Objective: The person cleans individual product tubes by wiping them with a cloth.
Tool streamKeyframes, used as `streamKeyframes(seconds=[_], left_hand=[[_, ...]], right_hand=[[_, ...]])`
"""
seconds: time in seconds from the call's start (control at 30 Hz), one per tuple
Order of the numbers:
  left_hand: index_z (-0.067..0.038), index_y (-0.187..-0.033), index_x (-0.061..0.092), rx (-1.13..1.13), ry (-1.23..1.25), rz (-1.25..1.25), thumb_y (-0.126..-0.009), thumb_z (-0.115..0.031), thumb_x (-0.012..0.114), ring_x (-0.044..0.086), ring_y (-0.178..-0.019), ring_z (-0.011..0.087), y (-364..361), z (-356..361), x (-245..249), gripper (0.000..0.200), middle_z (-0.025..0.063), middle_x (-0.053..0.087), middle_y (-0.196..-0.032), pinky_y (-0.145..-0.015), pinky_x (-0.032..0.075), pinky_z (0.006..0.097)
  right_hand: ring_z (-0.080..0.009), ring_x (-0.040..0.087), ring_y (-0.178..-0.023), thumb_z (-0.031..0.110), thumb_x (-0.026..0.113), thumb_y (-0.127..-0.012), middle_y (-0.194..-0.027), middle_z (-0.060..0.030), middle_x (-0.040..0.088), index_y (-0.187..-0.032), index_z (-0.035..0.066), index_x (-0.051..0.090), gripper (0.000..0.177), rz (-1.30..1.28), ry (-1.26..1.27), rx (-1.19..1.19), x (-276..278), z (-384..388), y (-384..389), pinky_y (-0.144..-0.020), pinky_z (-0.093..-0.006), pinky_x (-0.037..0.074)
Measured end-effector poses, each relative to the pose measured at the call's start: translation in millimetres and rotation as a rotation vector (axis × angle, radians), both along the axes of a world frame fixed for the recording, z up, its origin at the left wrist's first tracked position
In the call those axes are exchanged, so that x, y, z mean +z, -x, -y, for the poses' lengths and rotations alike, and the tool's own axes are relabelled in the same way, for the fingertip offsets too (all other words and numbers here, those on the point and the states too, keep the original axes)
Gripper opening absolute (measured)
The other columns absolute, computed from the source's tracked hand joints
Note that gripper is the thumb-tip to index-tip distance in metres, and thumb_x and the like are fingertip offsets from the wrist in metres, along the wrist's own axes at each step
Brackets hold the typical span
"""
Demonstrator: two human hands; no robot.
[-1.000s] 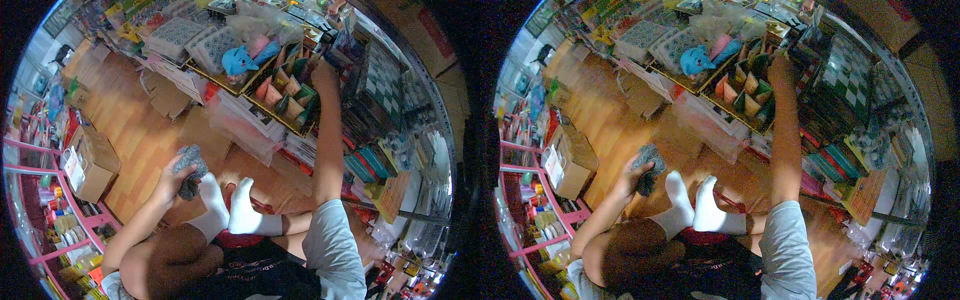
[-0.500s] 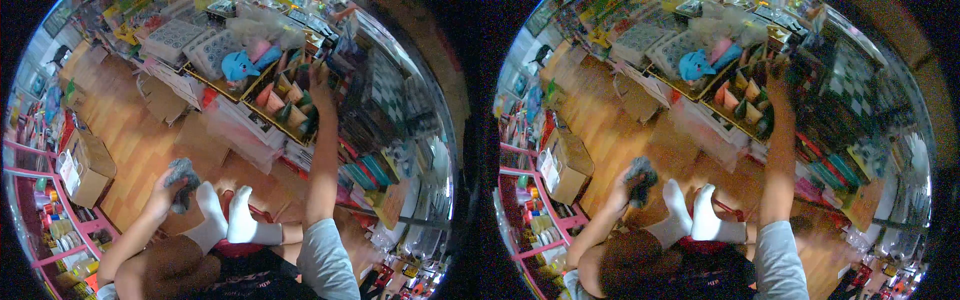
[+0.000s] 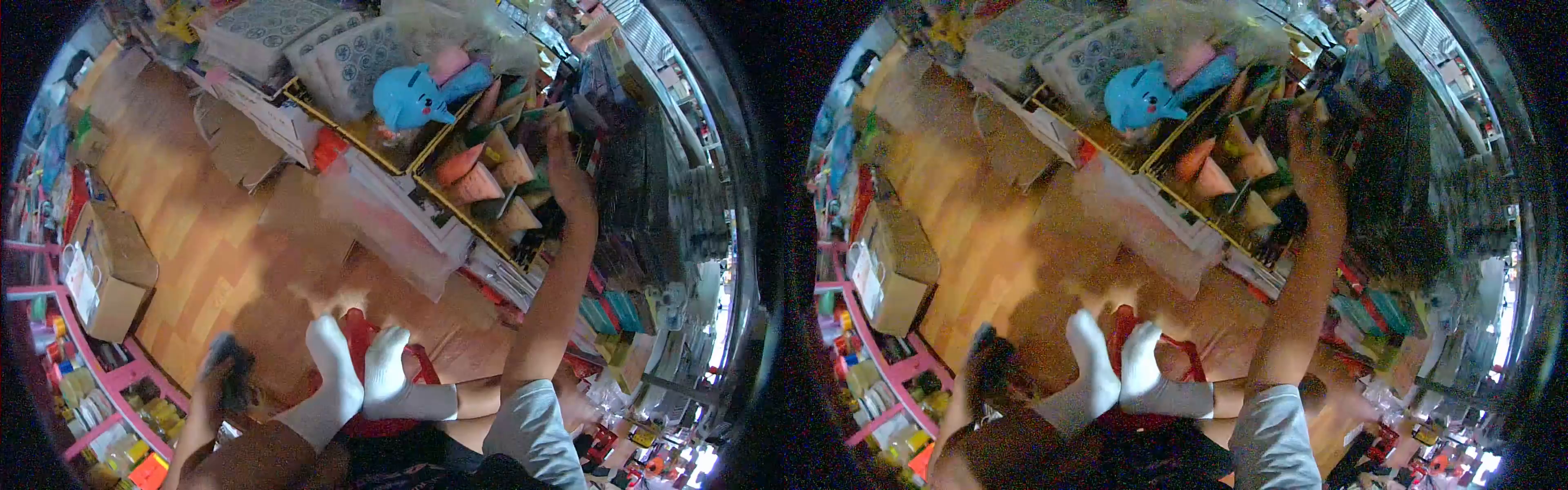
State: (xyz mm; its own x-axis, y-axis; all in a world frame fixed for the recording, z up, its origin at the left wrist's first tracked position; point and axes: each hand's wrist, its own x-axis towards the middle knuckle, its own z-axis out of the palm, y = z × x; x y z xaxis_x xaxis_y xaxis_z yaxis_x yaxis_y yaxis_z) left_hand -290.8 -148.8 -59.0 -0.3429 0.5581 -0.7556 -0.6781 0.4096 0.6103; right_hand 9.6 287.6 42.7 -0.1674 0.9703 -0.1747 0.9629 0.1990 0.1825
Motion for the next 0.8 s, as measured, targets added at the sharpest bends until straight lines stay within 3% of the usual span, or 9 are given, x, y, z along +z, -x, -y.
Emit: streamKeyframes(seconds=[0.03,0.1,0.17,0.2,0.33,0.43,0.53,0.63,0.8], left_hand=[[-0.003,-0.108,0.046,0.022,-0.018,0.109,-0.079,-0.006,0.048,0.055,-0.084,0.0205,-0.8,0.8,15.9,0.03,0.0091,0.054,-0.096,-0.074,0.045,0.0294],[-0.003,-0.11,0.045,0.044,-0.025,0.212,-0.079,-0.006,0.047,0.055,-0.085,0.0215,-1.6,7.7,19.0,0.031,0.0098,0.054,-0.097,-0.074,0.045,0.0301],[-0.003,-0.111,0.046,0.169,0.015,-0.057,-0.08,-0.008,0.047,0.056,-0.084,0.021,-1.1,16.6,10.8,0.031,0.0095,0.055,-0.097,-0.072,0.046,0.0297],[-0.003,-0.111,0.046,0.172,0.045,-0.056,-0.08,-0.009,0.047,0.056,-0.084,0.0197,-2.2,14.3,17.2,0.032,0.009,0.056,-0.096,-0.071,0.046,0.029],[-0.003,-0.108,0.048,0.194,0.13,-0.059,-0.08,-0.009,0.048,0.056,-0.08,0.0164,4.7,30.1,4.7,0.029,0.0073,0.057,-0.093,-0.068,0.046,0.0269],[-0.002,-0.109,0.046,0.162,0.088,-0.144,-0.081,-0.008,0.048,0.056,-0.078,0.0162,-4.1,15.8,22.2,0.029,0.0073,0.056,-0.095,-0.069,0.046,0.026],[-0.003,-0.109,0.047,0.202,0.134,-0.211,-0.081,-0.007,0.048,0.056,-0.08,0.0153,-5.1,18.4,17.8,0.028,0.007,0.056,-0.096,-0.07,0.045,0.0253],[-0.004,-0.111,0.047,0.19,0.197,-0.22,-0.08,-0.006,0.048,0.056,-0.084,0.0149,-3.8,14.1,28.3,0.031,0.0067,0.056,-0.098,-0.073,0.045,0.0246],[-0.004,-0.118,0.041,0.176,0.123,-0.229,-0.08,-0.005,0.048,0.049,-0.097,0.0161,0.8,23.9,22.2,0.039,0.0068,0.051,-0.109,-0.084,0.039,0.0278]], right_hand=[[-0.0351,0.027,-0.12,0.027,0.018,-0.09,-0.137,-0.0121,0.014,-0.133,0.023,0.008,0.045,0.03,0.01,-0.029,0.3,1.3,-1.8,-0.096,-0.0459,0.025],[-0.036,0.029,-0.118,0.034,0.02,-0.089,-0.134,-0.0134,0.022,-0.133,0.022,0.013,0.045,0.152,-0.16,0.202,-14.8,-0.3,-13.5,-0.095,-0.0466,0.025],[-0.0356,0.031,-0.117,0.039,0.02,-0.088,-0.133,-0.0144,0.025,-0.132,0.02,0.017,0.047,0.052,-0.243,0.246,-32.2,-3.5,-27.3,-0.096,-0.0454,0.024],[-0.0353,0.033,-0.116,0.045,0.02,-0.087,-0.131,-0.0153,0.027,-0.131,0.018,0.022,0.051,-0.041,-0.335,0.288,-34.2,-2.2,-28.1,-0.096,-0.0443,0.024],[-0.0339,0.033,-0.116,0.049,0.019,-0.086,-0.129,-0.0159,0.031,-0.129,0.014,0.026,0.055,-0.191,-0.154,0.136,-15.3,10.6,-15.7,-0.097,-0.0402,0.024],[-0.033,0.033,-0.117,0.051,0.019,-0.085,-0.127,-0.0162,0.034,-0.128,0.012,0.029,0.059,-0.274,-0.049,0.032,5.9,23.3,-1.2,-0.097,-0.0375,0.024],[-0.0305,0.031,-0.118,0.055,0.02,-0.084,-0.127,-0.0142,0.034,-0.125,0.007,0.034,0.065,-0.507,0.005,-0.051,1.5,15.1,-3.2,-0.098,-0.0332,0.023],[-0.0297,0.029,-0.119,0.055,0.021,-0.084,-0.128,-0.0139,0.033,-0.125,0.005,0.033,0.065,-0.371,0.04,-0.087,7.8,22.2,2.3,-0.098,-0.0332,0.022],[-0.0309,0.031,-0.118,0.057,0.022,-0.082,-0.127,-0.0146,0.035,-0.125,0.005,0.033,0.068,-0.429,0.106,-0.079,13.7,26.1,0.2,-0.097,-0.0356,0.023]])
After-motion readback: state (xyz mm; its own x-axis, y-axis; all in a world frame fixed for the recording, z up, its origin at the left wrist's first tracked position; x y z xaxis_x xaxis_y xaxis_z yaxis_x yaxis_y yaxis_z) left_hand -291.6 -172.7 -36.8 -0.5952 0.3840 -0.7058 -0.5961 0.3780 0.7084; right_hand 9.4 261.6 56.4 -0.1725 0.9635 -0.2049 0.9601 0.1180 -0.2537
